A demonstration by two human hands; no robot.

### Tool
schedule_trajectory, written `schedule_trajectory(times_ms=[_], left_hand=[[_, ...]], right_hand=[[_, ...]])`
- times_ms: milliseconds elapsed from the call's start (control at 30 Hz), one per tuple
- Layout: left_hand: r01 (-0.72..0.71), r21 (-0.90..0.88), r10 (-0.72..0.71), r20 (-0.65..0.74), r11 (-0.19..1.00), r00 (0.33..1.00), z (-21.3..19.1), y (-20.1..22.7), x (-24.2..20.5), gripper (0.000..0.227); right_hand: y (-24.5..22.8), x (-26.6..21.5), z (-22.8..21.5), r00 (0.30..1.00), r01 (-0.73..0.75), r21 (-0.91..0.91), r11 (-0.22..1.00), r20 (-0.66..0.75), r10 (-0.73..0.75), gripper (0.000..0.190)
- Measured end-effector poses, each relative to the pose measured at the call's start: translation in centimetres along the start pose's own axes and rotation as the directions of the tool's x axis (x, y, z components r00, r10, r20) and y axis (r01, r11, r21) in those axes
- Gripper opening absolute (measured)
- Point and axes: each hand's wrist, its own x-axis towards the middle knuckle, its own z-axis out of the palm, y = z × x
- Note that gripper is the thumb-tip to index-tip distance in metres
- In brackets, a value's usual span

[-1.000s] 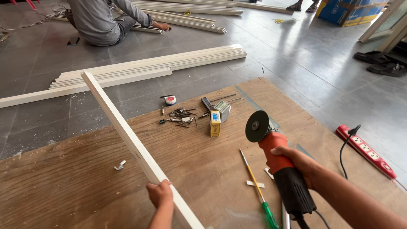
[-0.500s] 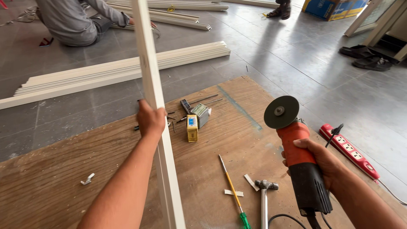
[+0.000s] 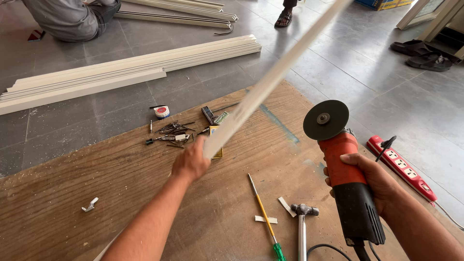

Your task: The person uses an angle grinder to cut a white molding strip on a wooden board. After cutting, they use a chisel and hammer to remove a small section of the molding.

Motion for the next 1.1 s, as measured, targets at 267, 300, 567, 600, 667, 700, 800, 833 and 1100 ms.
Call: schedule_trajectory(times_ms=[267, 300, 567, 600, 667, 700, 800, 833, 1100], left_hand=[[0.123, 0.148, -0.151, 0.199, 0.981, 0.968, 3.1, -6.1, -10.2, 0.051], [0.125, 0.160, -0.155, 0.194, 0.979, 0.969, 2.8, -6.7, -11.2, 0.053], [0.259, 0.278, -0.309, 0.157, 0.925, 0.938, 1.3, -13.2, -17.9, 0.054], [0.244, 0.309, -0.300, 0.150, 0.919, 0.942, 1.3, -13.8, -18.3, 0.055], [0.215, 0.306, -0.237, 0.034, 0.928, 0.971, 1.5, -14.7, -18.8, 0.058], [0.198, 0.305, -0.201, -0.021, 0.932, 0.979, 1.6, -15.0, -19.0, 0.059], [0.210, 0.381, -0.206, -0.051, 0.901, 0.977, 2.1, -15.4, -20.3, 0.074], [0.225, 0.443, -0.217, -0.071, 0.868, 0.974, 2.0, -15.3, -20.6, 0.069], [0.351, 0.640, -0.319, -0.170, 0.684, 0.932, 1.6, -14.3, -23.7, 0.058]], right_hand=[[2.4, 1.5, 3.5, 0.994, -0.102, -0.054, 0.993, 0.028, 0.104, 0.064], [2.9, 1.7, 4.1, 0.992, -0.126, -0.068, 0.990, 0.017, 0.128, 0.064], [7.3, 3.7, 8.8, 0.936, -0.335, -0.271, 0.902, 0.011, 0.351, 0.068], [7.9, 4.0, 9.5, 0.929, -0.349, -0.287, 0.892, 0.021, 0.370, 0.068], [8.7, 4.6, 10.5, 0.920, -0.361, -0.327, 0.873, 0.025, 0.390, 0.066], [9.0, 4.9, 11.0, 0.920, -0.362, -0.350, 0.864, 0.016, 0.392, 0.065], [9.8, 5.4, 12.2, 0.913, -0.347, -0.465, 0.815, 0.034, 0.408, 0.062], [9.9, 5.5, 12.5, 0.911, -0.333, -0.508, 0.795, 0.046, 0.410, 0.061], [10.6, 6.7, 14.1, 0.926, -0.283, -0.675, 0.681, -0.006, 0.378, 0.060]])
